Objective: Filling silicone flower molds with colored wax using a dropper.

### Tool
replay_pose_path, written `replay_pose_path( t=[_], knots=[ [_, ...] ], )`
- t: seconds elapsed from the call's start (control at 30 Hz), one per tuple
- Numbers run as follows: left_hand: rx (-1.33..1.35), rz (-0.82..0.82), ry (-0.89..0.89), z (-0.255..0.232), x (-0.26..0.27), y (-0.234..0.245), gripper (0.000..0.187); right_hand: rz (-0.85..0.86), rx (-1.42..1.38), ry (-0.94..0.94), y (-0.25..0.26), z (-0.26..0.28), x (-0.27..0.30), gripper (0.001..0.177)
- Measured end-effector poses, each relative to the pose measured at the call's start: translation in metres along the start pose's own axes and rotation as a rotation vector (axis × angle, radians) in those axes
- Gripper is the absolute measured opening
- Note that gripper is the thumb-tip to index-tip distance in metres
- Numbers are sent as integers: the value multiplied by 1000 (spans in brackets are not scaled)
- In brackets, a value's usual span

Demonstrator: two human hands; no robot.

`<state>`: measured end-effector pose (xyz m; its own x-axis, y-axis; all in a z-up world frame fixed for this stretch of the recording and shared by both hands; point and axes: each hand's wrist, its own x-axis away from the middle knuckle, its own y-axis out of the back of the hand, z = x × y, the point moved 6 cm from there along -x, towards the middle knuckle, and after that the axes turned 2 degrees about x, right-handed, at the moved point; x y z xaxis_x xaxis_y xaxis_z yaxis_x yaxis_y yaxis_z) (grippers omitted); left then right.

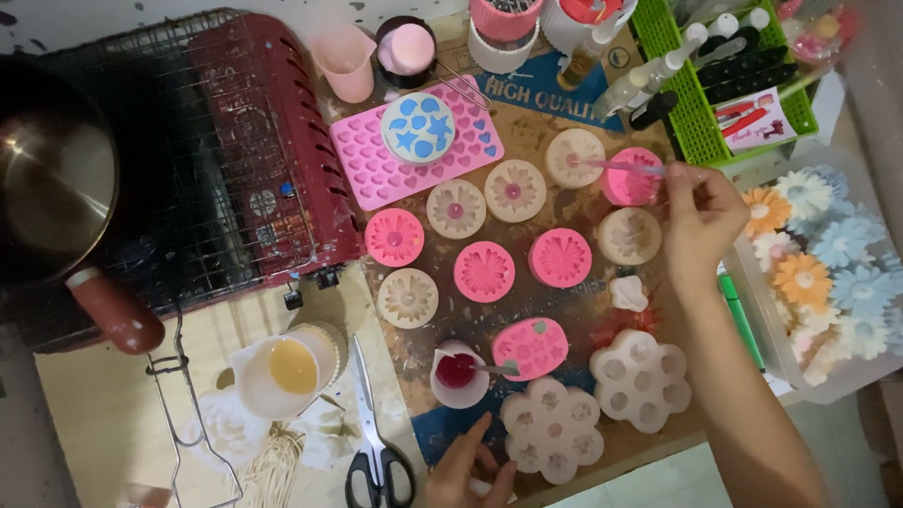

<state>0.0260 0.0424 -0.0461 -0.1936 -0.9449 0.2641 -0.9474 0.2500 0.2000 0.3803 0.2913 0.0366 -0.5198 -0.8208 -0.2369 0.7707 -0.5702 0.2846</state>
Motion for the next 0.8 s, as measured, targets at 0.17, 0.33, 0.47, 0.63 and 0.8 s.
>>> replay_pose_path(
  t=[0.17,0.33,0.47,0.63,0.8],
  knots=[
    [-14,23,43,3,1,-1,69,29,99,95,2,1,-1,20],
    [-15,12,-1,-1,2,1,71,23,69,80,-4,11,0,20],
    [7,-17,24,-1,3,0,70,17,81,65,-4,9,0,20],
    [9,-11,25,-4,3,1,70,43,65,103,-7,19,1,19],
    [25,-35,20,5,5,-2,70,32,165,158,-4,11,-3,20]
  ],
)
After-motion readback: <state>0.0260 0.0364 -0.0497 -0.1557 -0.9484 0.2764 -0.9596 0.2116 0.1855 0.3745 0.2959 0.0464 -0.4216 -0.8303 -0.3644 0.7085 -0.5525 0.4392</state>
